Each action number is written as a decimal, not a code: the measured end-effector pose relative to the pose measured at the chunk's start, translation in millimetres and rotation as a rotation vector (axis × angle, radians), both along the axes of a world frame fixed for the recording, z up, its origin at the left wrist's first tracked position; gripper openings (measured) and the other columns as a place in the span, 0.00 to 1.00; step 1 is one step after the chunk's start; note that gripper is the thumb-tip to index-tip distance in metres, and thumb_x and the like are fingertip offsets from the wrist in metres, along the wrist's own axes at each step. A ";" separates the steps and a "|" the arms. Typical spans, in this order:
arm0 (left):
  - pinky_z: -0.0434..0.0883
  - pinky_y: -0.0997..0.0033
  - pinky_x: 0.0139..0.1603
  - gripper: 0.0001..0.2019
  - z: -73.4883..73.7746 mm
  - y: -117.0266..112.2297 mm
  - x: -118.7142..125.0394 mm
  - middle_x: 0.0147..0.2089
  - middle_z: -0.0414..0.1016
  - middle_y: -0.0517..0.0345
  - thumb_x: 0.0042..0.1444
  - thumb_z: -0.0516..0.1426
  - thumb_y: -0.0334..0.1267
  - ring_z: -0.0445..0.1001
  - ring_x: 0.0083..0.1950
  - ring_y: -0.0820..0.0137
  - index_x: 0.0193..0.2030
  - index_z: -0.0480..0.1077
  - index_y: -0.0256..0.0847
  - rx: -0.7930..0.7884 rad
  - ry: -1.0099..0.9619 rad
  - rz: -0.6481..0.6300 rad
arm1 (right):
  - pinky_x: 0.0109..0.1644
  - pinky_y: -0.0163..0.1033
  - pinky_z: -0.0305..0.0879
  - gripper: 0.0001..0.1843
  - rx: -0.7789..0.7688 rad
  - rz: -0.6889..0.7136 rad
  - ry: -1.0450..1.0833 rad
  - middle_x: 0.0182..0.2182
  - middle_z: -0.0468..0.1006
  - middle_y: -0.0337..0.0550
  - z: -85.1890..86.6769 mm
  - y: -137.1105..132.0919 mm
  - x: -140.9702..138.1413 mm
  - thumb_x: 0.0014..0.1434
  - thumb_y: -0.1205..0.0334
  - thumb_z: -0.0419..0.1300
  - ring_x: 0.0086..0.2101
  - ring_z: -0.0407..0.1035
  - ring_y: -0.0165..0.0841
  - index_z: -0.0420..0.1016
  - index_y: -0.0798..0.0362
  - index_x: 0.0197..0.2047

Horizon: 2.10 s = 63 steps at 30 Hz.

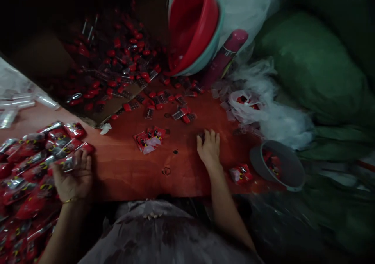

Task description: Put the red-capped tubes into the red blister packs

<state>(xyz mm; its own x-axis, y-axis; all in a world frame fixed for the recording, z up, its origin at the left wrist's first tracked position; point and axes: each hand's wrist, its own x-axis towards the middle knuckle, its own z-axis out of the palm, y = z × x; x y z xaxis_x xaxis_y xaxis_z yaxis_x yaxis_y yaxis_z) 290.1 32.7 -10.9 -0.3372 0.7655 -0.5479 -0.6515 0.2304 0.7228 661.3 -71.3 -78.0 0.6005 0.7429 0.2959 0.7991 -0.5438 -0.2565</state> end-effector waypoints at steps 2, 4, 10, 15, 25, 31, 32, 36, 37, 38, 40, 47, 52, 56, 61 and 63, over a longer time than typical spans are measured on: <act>0.70 0.72 0.51 0.27 6.3 -3.6 -0.2 0.46 0.75 0.50 0.55 0.44 0.59 0.71 0.52 0.67 0.36 0.70 0.37 0.083 -0.039 -0.009 | 0.58 0.59 0.50 0.26 -0.029 0.109 -0.009 0.59 0.59 0.58 -3.6 1.2 -13.3 0.62 0.53 0.43 0.61 0.47 0.50 0.62 0.59 0.57; 0.71 0.67 0.49 0.26 7.1 -9.1 13.4 0.47 0.74 0.43 0.53 0.48 0.57 0.72 0.51 0.63 0.39 0.70 0.33 0.065 -0.079 -0.169 | 0.59 0.60 0.48 0.27 -0.043 0.160 -0.016 0.61 0.56 0.56 -2.7 3.2 -28.9 0.62 0.51 0.44 0.62 0.43 0.50 0.61 0.58 0.58; 0.61 0.57 0.59 0.15 -12.5 -12.0 101.8 0.48 0.75 0.48 0.47 0.60 0.42 0.69 0.55 0.58 0.41 0.74 0.40 0.431 0.639 -0.802 | 0.59 0.59 0.50 0.27 -0.012 0.192 -0.003 0.60 0.57 0.61 3.3 4.7 -40.1 0.62 0.51 0.44 0.62 0.45 0.49 0.63 0.60 0.56; 0.41 0.48 0.66 0.16 -26.7 18.4 149.6 0.63 0.61 0.55 0.50 0.57 0.34 0.46 0.68 0.56 0.46 0.74 0.49 0.869 1.464 -1.147 | 0.57 0.57 0.53 0.25 0.043 0.214 -0.001 0.59 0.59 0.60 0.6 3.9 -34.9 0.62 0.52 0.44 0.61 0.47 0.48 0.64 0.59 0.55; 0.45 0.45 0.63 0.15 -45.4 23.8 148.2 0.60 0.66 0.51 0.56 0.51 0.43 0.50 0.66 0.52 0.47 0.74 0.50 0.836 1.693 -1.183 | 0.58 0.56 0.53 0.25 0.032 0.211 -0.034 0.58 0.60 0.60 -0.3 4.5 -34.6 0.61 0.52 0.46 0.60 0.49 0.49 0.66 0.60 0.54; 0.44 0.43 0.63 0.14 -46.9 10.1 154.7 0.62 0.63 0.50 0.55 0.53 0.42 0.48 0.67 0.52 0.47 0.74 0.50 0.750 1.641 -1.182 | 0.54 0.57 0.57 0.25 0.074 0.265 -0.100 0.54 0.64 0.64 -6.9 1.2 -29.1 0.60 0.52 0.46 0.55 0.57 0.51 0.69 0.62 0.51; 0.43 0.42 0.63 0.14 -49.0 7.0 156.1 0.61 0.64 0.48 0.56 0.53 0.41 0.48 0.67 0.52 0.46 0.75 0.48 0.767 1.632 -1.167 | 0.53 0.58 0.58 0.25 0.105 0.282 -0.117 0.53 0.66 0.65 -8.7 0.0 -27.0 0.60 0.52 0.47 0.54 0.59 0.52 0.69 0.63 0.50; 0.42 0.44 0.64 0.13 -51.5 -1.2 159.4 0.60 0.65 0.44 0.56 0.52 0.38 0.48 0.67 0.51 0.42 0.76 0.42 0.798 1.605 -0.998 | 0.48 0.63 0.59 0.25 0.221 0.336 -0.149 0.50 0.69 0.67 -6.1 -0.6 -27.6 0.57 0.50 0.49 0.51 0.62 0.57 0.71 0.62 0.47; 0.43 0.44 0.64 0.13 -48.5 -3.6 159.3 0.60 0.65 0.46 0.57 0.52 0.39 0.49 0.67 0.51 0.44 0.76 0.44 0.783 1.588 -0.938 | 0.49 0.63 0.58 0.24 0.256 0.360 -0.125 0.49 0.70 0.66 -2.1 -1.1 -33.0 0.57 0.51 0.49 0.51 0.63 0.57 0.72 0.61 0.47; 0.44 0.44 0.63 0.14 -44.0 -6.7 158.7 0.60 0.65 0.48 0.58 0.51 0.41 0.50 0.67 0.53 0.45 0.75 0.46 0.763 1.572 -0.884 | 0.49 0.62 0.59 0.24 0.295 0.384 -0.069 0.47 0.72 0.65 3.0 -2.2 -41.0 0.57 0.51 0.50 0.49 0.65 0.55 0.72 0.61 0.46; 0.48 0.44 0.62 0.16 -32.4 -14.6 156.4 0.60 0.65 0.52 0.59 0.49 0.45 0.52 0.66 0.54 0.48 0.73 0.50 0.733 1.542 -0.818 | 0.49 0.58 0.61 0.24 0.363 0.390 0.164 0.43 0.75 0.60 13.8 -5.0 -63.6 0.58 0.51 0.49 0.45 0.69 0.50 0.73 0.61 0.46; 0.56 0.51 0.61 0.15 -12.7 -41.7 143.8 0.57 0.69 0.55 0.58 0.50 0.45 0.60 0.63 0.59 0.48 0.73 0.51 0.793 1.217 -0.886 | 0.43 0.42 0.66 0.16 0.624 0.139 1.112 0.34 0.76 0.42 28.7 7.1 -133.1 0.51 0.51 0.59 0.34 0.70 0.32 0.73 0.55 0.37; 0.59 0.60 0.62 0.14 -16.6 -40.1 140.4 0.48 0.77 0.55 0.58 0.51 0.42 0.67 0.58 0.64 0.47 0.74 0.46 0.765 0.830 -0.865 | 0.40 0.37 0.65 0.15 0.668 0.128 1.304 0.30 0.75 0.36 32.7 15.2 -131.3 0.46 0.52 0.64 0.31 0.69 0.28 0.71 0.53 0.33; 0.59 0.61 0.62 0.13 -16.5 -40.1 145.1 0.49 0.76 0.57 0.55 0.54 0.40 0.65 0.59 0.64 0.46 0.74 0.48 0.736 0.657 -0.865 | 0.39 0.35 0.64 0.13 0.683 0.180 1.444 0.28 0.75 0.35 35.7 12.5 -130.6 0.46 0.54 0.64 0.29 0.68 0.26 0.71 0.52 0.32; 0.70 0.67 0.47 0.18 -11.0 -39.8 152.3 0.42 0.78 0.55 0.45 0.63 0.41 0.75 0.44 0.65 0.45 0.74 0.42 0.402 0.261 -0.898 | 0.39 0.34 0.64 0.09 0.747 0.215 1.360 0.30 0.75 0.36 34.7 8.6 -129.0 0.50 0.57 0.63 0.31 0.67 0.27 0.73 0.52 0.34; 0.71 0.71 0.38 0.17 -8.6 -36.9 154.1 0.34 0.79 0.54 0.40 0.65 0.44 0.75 0.34 0.69 0.37 0.76 0.37 0.244 0.090 -0.956 | 0.39 0.34 0.63 0.08 0.720 0.250 1.310 0.30 0.75 0.36 32.9 7.4 -127.0 0.52 0.57 0.62 0.31 0.67 0.28 0.73 0.52 0.34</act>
<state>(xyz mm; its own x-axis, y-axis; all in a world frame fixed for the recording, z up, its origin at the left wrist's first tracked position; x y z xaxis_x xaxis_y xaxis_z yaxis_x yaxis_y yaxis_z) 444.1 -4.2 -19.5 0.4490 0.8258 -0.3413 -0.2096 0.4686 0.8582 534.3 -64.0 -45.2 0.6040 0.7970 0.0029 -0.1469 0.1149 -0.9825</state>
